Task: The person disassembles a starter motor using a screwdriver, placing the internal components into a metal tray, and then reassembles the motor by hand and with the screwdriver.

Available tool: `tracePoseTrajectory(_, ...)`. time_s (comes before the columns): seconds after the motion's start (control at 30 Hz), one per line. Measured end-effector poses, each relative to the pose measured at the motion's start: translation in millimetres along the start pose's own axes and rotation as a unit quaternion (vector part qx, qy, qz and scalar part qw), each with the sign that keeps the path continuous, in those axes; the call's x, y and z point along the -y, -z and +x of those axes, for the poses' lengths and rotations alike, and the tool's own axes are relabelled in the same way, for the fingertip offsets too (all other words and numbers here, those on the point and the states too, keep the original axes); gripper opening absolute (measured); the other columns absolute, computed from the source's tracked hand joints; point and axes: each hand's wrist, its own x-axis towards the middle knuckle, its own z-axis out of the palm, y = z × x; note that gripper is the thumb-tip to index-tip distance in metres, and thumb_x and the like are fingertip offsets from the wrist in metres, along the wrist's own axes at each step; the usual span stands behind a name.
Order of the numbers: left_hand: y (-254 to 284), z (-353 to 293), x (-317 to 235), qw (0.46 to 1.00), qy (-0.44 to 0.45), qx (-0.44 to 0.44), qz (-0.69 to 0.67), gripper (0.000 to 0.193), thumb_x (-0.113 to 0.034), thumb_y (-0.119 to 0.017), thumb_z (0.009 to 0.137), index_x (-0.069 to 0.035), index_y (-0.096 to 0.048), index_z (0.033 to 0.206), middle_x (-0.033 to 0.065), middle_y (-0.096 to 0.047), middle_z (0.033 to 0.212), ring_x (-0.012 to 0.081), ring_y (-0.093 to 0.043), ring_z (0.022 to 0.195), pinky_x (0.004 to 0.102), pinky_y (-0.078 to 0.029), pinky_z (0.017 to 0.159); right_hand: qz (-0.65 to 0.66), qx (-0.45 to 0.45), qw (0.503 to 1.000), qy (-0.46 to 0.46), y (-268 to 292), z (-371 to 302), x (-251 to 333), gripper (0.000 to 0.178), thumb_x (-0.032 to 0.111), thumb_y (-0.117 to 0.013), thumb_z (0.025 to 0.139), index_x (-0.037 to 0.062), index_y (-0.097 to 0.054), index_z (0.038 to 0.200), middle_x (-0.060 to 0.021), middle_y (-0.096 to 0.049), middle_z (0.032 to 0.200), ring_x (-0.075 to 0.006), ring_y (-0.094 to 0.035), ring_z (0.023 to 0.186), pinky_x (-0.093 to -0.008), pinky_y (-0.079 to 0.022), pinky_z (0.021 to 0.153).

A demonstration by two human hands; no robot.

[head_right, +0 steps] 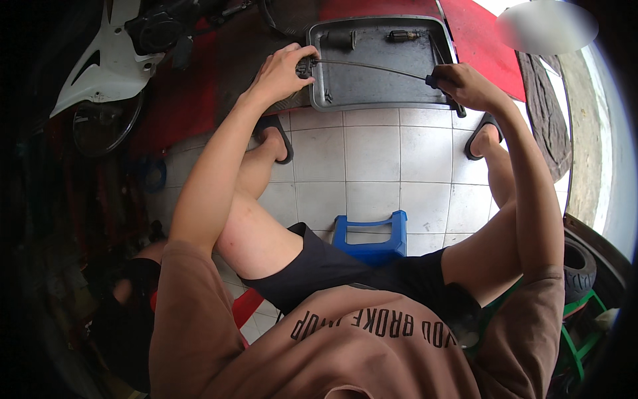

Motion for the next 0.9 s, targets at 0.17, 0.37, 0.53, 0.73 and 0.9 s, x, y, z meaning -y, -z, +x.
tracePoseTrajectory(0.17,3,5,-11,0.999,0.007,0.034,-0.006,0.043,-0.017,-0.076,0.074,-0.02,-0.061,0.113,0.0092,-0.06,0.108,0.0332,-0.062,0.101,0.045,-0.052,0.088,-0.022,-0.043,0.998,0.039,1,-8,-9,0.038,0.007,-0.067,0.082,0.0067,-0.046,0.114,-0.0157,-0.059,0.067,-0.033,-0.058,0.063,-0.0408,-0.044,0.059)
tracePoseTrajectory(0.37,2,0,-3,1.0,-0.009,0.022,-0.003,0.046,-0.018,-0.079,0.069,-0.016,-0.06,0.111,0.0096,-0.059,0.097,0.0331,-0.06,0.092,0.044,-0.05,0.081,-0.029,-0.005,1.0,-0.008,3,-3,9,0.031,0.001,-0.067,0.077,0.0037,-0.054,0.104,-0.0169,-0.06,0.068,-0.0337,-0.06,0.064,-0.0419,-0.045,0.06)
tracePoseTrajectory(0.53,7,1,-4,0.998,-0.025,0.047,-0.044,0.053,-0.021,-0.082,0.063,-0.015,-0.059,0.111,0.01,-0.058,0.101,0.0323,-0.059,0.098,0.0411,-0.049,0.085,-0.089,-0.087,0.99,0.066,-4,-4,-6,0.03,-0.003,-0.067,0.073,0.0034,-0.054,0.1,-0.0154,-0.059,0.068,-0.0337,-0.061,0.065,-0.0442,-0.046,0.062)
tracePoseTrajectory(0.73,15,-8,-5,0.997,-0.049,0.051,-0.019,0.056,-0.025,-0.081,0.067,-0.018,-0.056,0.117,0.009,-0.059,0.111,0.0323,-0.058,0.103,0.0423,-0.045,0.091,-0.091,0.005,0.995,-0.04,10,-1,11,0.047,-0.002,-0.068,0.074,0.0034,-0.052,0.118,-0.0186,-0.064,0.087,-0.0374,-0.061,0.079,-0.0425,-0.049,0.071)
tracePoseTrajectory(0.9,12,-5,-6,0.998,-0.033,0.062,-0.003,0.053,-0.029,-0.078,0.071,-0.019,-0.055,0.118,0.0087,-0.06,0.113,0.0328,-0.057,0.105,0.0424,-0.044,0.093,-0.087,0.015,0.996,0.01,5,-5,-15,0.049,-0.002,-0.068,0.074,0.0032,-0.051,0.119,-0.0188,-0.063,0.086,-0.0375,-0.061,0.078,-0.042,-0.049,0.071)
